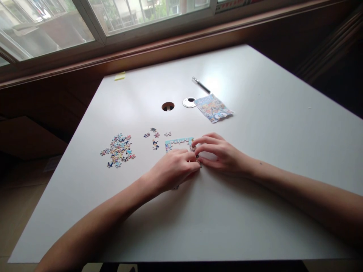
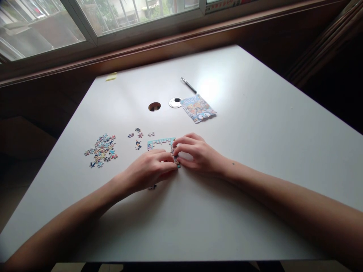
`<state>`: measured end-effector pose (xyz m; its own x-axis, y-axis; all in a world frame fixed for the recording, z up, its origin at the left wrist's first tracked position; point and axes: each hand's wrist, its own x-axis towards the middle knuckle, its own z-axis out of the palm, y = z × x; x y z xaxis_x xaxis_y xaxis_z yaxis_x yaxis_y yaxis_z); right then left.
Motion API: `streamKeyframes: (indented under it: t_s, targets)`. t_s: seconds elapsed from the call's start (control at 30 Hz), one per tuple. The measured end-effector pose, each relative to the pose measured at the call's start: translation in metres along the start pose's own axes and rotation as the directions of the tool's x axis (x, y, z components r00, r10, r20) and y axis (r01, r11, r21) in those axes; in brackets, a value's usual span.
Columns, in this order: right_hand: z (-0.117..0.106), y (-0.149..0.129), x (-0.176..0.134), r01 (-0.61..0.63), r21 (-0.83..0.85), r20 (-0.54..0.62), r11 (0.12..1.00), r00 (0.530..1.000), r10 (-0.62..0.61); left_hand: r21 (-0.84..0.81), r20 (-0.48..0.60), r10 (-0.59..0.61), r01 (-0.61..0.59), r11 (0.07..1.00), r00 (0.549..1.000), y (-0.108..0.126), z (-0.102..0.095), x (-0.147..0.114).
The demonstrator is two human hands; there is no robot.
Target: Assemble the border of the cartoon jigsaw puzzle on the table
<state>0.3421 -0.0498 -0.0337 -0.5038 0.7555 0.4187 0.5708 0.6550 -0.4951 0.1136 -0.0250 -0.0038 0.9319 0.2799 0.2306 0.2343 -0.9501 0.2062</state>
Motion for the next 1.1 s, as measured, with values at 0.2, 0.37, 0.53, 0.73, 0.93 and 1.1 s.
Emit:
streamKeyframes:
  t_s: [0.2, 0.37, 0.53, 0.73, 0.93, 1.1]
  targets:
    - [0.0, -0.001, 0.001, -0.009, 0.011, -0.003, 1.0, 1.0, 0.009, 0.068, 0.017, -0.011, 0.01, 0.998, 1.0, 0.002, -0.007, -0.007]
    - [0.0, 0.0, 0.0, -0.003, 0.005, 0.01, 1.0, 1.0, 0.003, 0.1, 0.057, -0.021, 0.015, 0.995, 0.998, 0.004, -0.002, -0.008]
    - [0.0, 0.0, -0.001, -0.008, 0.007, 0.008, 1.0, 1.0, 0.008, 0.127, 0.085, -0.036, 0.025, 0.992, 0.996, 0.004, -0.003, -0.008]
    - [0.0, 0.0, 0.0, -0.003, 0.011, 0.002, 1.0, 1.0, 0.003, 0.127, 0.122, -0.026, 0.011, 0.992, 0.992, 0.0, -0.008, -0.007]
    - [0.0, -0.001, 0.0, -0.01, 0.009, 0.003, 1.0, 1.0, 0.01, 0.12, 0.139, -0.018, 0.001, 0.993, 0.99, -0.005, -0.008, -0.008]
    - [0.0, 0.0, -0.001, -0.01, 0.006, 0.007, 1.0, 1.0, 0.01, 0.095, 0.096, 0.014, -0.023, 0.995, 0.995, -0.006, -0.015, -0.007]
